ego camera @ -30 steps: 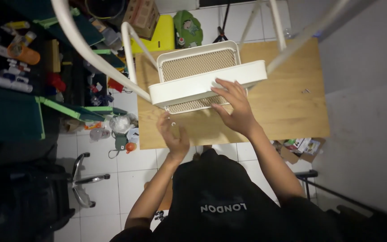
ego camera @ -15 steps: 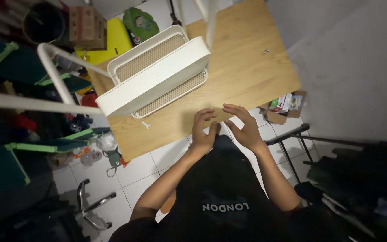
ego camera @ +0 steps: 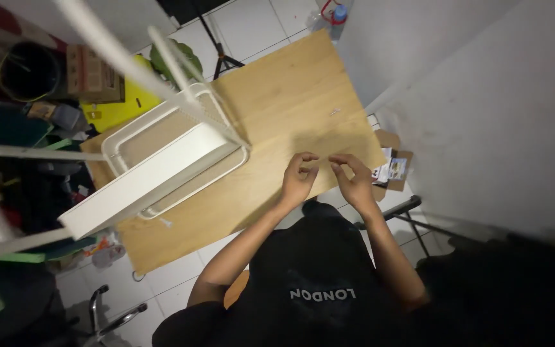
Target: The person assembles a white metal mesh storage cart by attaching wire baskets to a tubular frame. They position the baskets, insert screws, and tighten them by hand to secure the components to the frame.
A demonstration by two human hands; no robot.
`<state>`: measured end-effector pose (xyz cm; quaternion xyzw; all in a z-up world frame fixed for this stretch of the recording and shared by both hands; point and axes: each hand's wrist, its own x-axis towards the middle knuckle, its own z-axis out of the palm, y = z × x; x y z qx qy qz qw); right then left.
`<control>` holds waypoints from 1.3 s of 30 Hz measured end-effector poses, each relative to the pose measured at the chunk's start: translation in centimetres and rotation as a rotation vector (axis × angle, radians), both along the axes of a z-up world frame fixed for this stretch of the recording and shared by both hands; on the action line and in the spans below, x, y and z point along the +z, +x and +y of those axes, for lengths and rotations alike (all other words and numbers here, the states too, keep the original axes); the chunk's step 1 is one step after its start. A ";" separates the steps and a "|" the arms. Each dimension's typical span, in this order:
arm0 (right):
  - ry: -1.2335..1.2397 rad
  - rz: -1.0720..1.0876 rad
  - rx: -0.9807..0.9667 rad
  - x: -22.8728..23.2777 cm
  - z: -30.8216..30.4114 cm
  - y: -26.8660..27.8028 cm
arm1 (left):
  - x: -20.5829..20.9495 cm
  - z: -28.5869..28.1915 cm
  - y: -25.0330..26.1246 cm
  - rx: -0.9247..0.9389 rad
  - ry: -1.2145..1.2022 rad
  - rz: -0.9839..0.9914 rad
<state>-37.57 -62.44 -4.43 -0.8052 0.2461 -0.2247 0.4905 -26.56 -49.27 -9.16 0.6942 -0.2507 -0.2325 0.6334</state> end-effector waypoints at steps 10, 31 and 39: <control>0.071 0.146 -0.020 -11.1 -13.5 4.9 | -8.9 -9.2 1.6 0.064 0.197 0.071; -0.436 0.351 0.154 -15.9 -16.6 11.7 | -12.6 -10.3 1.7 0.142 0.291 0.010; -0.537 0.329 0.298 -15.0 -15.6 11.8 | -11.9 -10.4 1.9 0.120 0.272 -0.004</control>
